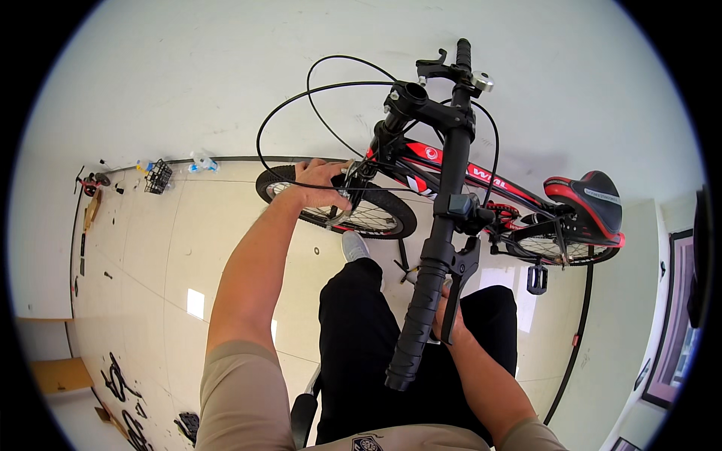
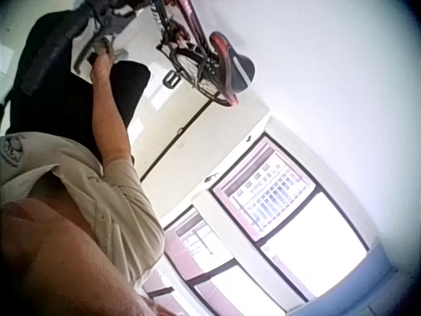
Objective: The person assembles a bicycle by attaching the handlebar stem to the frame and tightening bolts with a screwdriver. They also adjust the front wheel and brake cables while seated.
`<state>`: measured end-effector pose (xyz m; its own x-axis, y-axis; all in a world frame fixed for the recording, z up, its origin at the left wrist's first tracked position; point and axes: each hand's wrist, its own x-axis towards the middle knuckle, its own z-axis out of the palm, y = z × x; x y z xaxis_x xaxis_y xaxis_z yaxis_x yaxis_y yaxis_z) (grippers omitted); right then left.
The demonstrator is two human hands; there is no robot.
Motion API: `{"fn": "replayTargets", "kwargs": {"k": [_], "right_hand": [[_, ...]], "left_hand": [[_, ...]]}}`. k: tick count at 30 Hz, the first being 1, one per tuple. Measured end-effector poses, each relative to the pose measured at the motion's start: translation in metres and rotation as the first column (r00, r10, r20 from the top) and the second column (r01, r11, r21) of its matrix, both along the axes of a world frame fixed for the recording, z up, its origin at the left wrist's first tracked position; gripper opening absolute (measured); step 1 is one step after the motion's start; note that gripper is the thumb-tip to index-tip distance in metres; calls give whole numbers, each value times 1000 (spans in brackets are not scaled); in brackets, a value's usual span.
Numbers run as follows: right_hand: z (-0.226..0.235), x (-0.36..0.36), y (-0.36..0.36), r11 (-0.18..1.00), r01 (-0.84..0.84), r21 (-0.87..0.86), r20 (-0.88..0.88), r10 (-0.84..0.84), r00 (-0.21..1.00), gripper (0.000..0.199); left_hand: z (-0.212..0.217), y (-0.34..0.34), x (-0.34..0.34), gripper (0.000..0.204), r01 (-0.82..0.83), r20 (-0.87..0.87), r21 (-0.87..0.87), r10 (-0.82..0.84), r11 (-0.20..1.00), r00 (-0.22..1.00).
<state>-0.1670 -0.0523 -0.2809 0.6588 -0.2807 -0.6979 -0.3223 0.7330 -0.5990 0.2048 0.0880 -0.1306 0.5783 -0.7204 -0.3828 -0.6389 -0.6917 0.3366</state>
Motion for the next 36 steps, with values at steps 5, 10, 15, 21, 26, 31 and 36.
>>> {"fn": "replayTargets", "kwargs": {"k": [5,10,15,21,26,31,36], "right_hand": [[7,3,2,1000,-16,-19,-7,16,1000,35],[9,2,0,1000,-22,0,-3,22,1000,36],[13,4,2,1000,10,2,-15,-10,1000,36],[5,3,3,1000,19,11,13,-19,1000,33],[16,1,4,998,45,39,-20,-44,999,33],[32,7,5,999,42,31,4,-42,999,39],[28,6,4,1000,-10,-20,-60,9,998,53]], "left_hand": [[-15,5,1,100,26,64,-63,-22,998,998],[-24,4,-9,98,-19,118,-147,36,989,992],[-22,2,-10,98,-45,98,-141,59,989,993],[-22,4,-3,101,-28,58,-98,34,995,998],[-26,5,2,107,-59,43,-86,63,995,997],[-33,5,4,105,-38,52,-141,46,989,998],[-35,5,4,101,-17,37,-120,22,993,999]]}}
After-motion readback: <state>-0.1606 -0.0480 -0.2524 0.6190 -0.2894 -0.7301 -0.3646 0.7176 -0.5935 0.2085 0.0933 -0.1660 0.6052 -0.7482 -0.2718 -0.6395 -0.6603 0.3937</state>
